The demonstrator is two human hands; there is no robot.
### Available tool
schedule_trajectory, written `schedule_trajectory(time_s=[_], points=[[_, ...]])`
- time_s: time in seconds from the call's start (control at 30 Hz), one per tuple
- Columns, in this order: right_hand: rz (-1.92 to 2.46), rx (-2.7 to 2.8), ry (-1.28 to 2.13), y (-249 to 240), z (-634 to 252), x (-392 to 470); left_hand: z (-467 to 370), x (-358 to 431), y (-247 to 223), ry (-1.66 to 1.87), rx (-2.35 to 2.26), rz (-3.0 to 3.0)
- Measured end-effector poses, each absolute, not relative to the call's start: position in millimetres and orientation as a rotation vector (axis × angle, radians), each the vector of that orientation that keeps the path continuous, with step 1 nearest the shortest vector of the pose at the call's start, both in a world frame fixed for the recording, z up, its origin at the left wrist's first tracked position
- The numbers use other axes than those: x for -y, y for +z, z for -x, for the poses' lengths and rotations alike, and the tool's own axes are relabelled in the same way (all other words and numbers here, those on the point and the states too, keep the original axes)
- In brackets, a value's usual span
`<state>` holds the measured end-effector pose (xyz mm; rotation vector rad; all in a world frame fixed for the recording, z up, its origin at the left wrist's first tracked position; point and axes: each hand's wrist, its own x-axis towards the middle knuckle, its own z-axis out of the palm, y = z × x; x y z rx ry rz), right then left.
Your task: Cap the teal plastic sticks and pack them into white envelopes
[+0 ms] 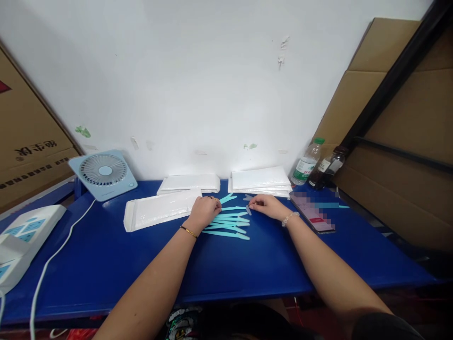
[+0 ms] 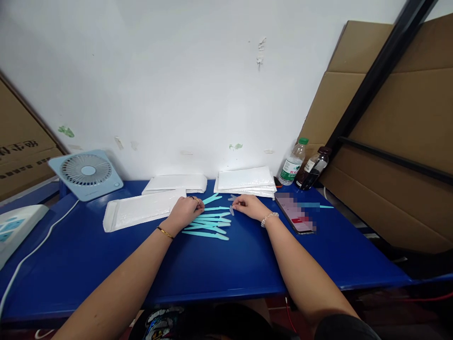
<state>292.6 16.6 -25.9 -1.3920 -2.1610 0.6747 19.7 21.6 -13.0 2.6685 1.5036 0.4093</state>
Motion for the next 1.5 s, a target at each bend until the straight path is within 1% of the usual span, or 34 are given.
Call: schedule_trajectory(time_s=[0.33,0.6,0.8,0.9,1.07,1.17,1.27,1.33,1.43,1.5], points=[[1.394,2.24,0.507,-22.1,-285.7,-10.0,-19.8,-22.8,-13.7,0.406,-1.485,-2.678],[1.615,2.202,0.308,-18.0,-271.9,-2.7,-19.6,-23.6,-14.7,0.405,-1.485,-2.661],[1.589,2.21,0.354,-21.1,-273.3,-5.4,-18.9,-23.8,-15.2,0.438,-1.455,-2.668],[1.512,2.223,0.395,-23.0,-276.0,-8.1,-19.2,-24.3,-15.2,0.435,-1.412,-2.649],[1.34,2.215,0.558,-28.1,-274.6,-12.8,-23.8,-23.8,-17.1,0.412,-1.359,-2.583],[1.291,2.232,0.557,-29.4,-271.6,-13.1,-27.1,-21.5,-18.0,0.397,-1.357,-2.548],[1.277,2.26,0.508,-27.8,-271.3,-13.0,-26.4,-20.2,-18.0,0.411,-1.326,-2.557],[1.3,2.223,0.403,-26.9,-273.8,-14.8,-23.4,-20.8,-17.7,0.479,-1.349,-2.59],[1.407,2.139,0.191,-28.7,-279.5,-20.7,-18.3,-23.3,-17.4,0.553,-1.501,-2.607],[1.484,2.16,0.136,-31.3,-282.1,-24.7,-16.4,-24.6,-17.1,0.523,-1.59,-2.59]])
